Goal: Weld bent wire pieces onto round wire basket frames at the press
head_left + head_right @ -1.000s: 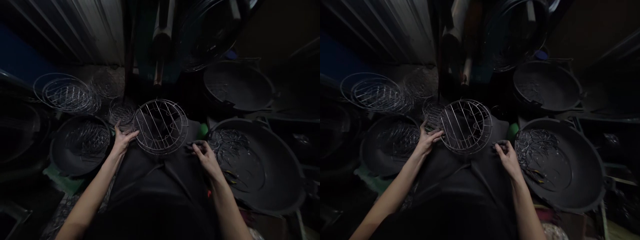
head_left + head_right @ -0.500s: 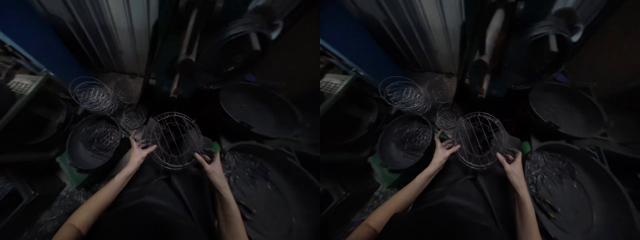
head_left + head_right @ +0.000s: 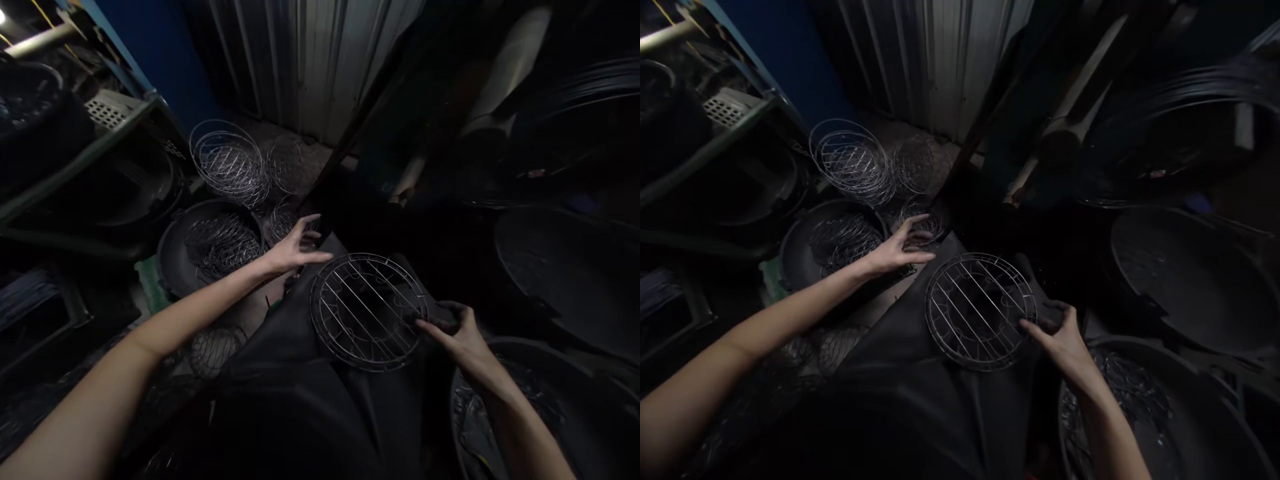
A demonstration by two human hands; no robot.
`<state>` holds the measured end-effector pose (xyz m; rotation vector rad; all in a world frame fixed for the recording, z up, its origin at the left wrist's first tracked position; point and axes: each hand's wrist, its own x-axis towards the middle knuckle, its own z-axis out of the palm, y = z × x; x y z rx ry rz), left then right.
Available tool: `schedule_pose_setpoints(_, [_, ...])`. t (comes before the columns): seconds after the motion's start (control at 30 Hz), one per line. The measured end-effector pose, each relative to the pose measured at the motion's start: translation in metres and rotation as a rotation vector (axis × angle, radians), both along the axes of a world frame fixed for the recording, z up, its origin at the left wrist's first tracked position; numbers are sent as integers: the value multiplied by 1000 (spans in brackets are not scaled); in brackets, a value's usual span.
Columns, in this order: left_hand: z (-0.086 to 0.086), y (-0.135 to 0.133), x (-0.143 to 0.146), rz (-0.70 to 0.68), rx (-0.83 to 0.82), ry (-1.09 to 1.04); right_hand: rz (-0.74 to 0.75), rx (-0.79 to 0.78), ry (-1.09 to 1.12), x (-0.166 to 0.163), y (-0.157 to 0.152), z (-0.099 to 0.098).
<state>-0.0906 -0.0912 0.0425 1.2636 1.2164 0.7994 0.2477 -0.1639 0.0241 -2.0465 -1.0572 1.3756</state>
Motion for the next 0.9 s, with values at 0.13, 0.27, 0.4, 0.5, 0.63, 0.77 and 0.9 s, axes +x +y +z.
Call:
schedule_pose_setpoints(0.13, [21,45,28,-334,185,95,65,72,-22,-3,8,8])
schedule_pose_setpoints(0.27, [31,77,53,-597,166,199,111,151,-13,-3,15,10])
schedule_pose_setpoints(0.4, [37,89,75,-703,297,192,186,169,1,-4,23,13])
schedule_pose_setpoints(0.5, [43,93,91,-904,379,223,272,215,-43,-5,32,17])
schedule_pose_setpoints(0.63, [54,99,104,-1101,375,423,439,313,-130,-8,47,29])
schedule_pose_setpoints(0.77, [73,100,101,-1125,419,588,585,367,-249,-19,59,54])
schedule_pose_setpoints(0.9, [91,90,88,-1049,470,674,675,400,-315,-38,69,85])
